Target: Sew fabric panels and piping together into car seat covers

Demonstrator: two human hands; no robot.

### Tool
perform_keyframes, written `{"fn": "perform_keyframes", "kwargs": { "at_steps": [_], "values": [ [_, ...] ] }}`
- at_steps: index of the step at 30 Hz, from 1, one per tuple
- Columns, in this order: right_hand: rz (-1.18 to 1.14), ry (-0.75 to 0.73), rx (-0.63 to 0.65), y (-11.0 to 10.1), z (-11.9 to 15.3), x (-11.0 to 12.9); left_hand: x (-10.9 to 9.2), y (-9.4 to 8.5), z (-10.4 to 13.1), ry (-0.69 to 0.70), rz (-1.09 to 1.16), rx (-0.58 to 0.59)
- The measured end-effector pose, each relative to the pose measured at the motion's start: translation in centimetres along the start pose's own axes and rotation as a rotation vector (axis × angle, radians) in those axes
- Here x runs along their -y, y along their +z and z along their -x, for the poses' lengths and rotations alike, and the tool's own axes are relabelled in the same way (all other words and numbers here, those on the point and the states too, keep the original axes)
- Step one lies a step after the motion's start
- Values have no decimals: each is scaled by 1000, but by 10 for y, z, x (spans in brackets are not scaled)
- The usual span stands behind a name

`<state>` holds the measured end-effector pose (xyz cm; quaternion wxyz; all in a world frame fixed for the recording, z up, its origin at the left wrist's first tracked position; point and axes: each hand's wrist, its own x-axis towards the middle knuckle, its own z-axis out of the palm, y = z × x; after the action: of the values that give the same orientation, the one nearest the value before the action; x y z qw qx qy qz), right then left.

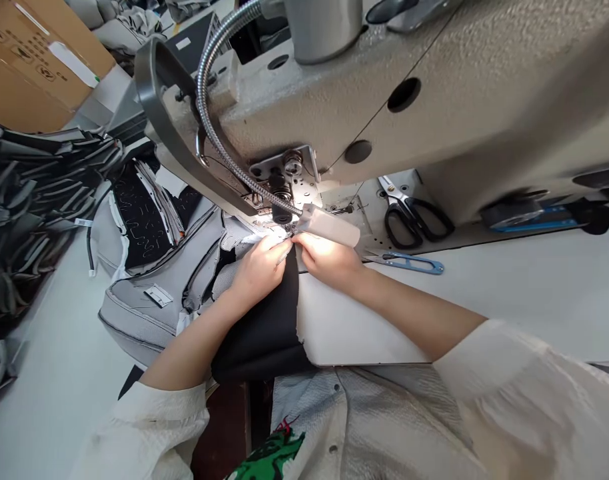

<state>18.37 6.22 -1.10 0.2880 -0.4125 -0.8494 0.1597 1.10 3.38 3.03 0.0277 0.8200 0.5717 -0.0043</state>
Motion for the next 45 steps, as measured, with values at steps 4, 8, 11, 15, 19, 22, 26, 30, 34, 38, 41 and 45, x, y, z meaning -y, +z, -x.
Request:
{"fn": "perform_keyframes", "kwargs": {
  "at_steps": [4,8,11,15,19,22,26,30,34,38,41,45],
  "values": [
    [143,-84,73,-1,-5,2,0,3,1,14,-8,-12],
    [171,-75,106,-2,-4,2,-3,7,3,-9,-112,-15],
    [179,-48,85,-1,-2,0,-5,8,3,-2,-167,-17],
    [145,-73,7,0,-2,-3,-7,6,1,20,-176,-2],
    [176,-103,24,0,-4,0,-15,9,3,-46,-204,-10],
    [219,-84,104,-1,-4,2,-18,12,5,-85,-235,-22],
    [270,-46,179,-1,-4,4,-16,13,7,-24,-249,0],
    [313,-39,153,1,-7,9,-23,12,7,-100,-257,-12],
    [348,6,158,3,-8,17,-32,6,1,-202,-261,20],
    [255,-24,137,-8,8,16,-32,-8,-2,-172,-261,109],
    [127,-185,139,-20,27,15,-34,-20,1,-83,-333,79],
    [13,-492,194,-16,45,30,-31,-32,4,-39,-330,159]
  ]
}}
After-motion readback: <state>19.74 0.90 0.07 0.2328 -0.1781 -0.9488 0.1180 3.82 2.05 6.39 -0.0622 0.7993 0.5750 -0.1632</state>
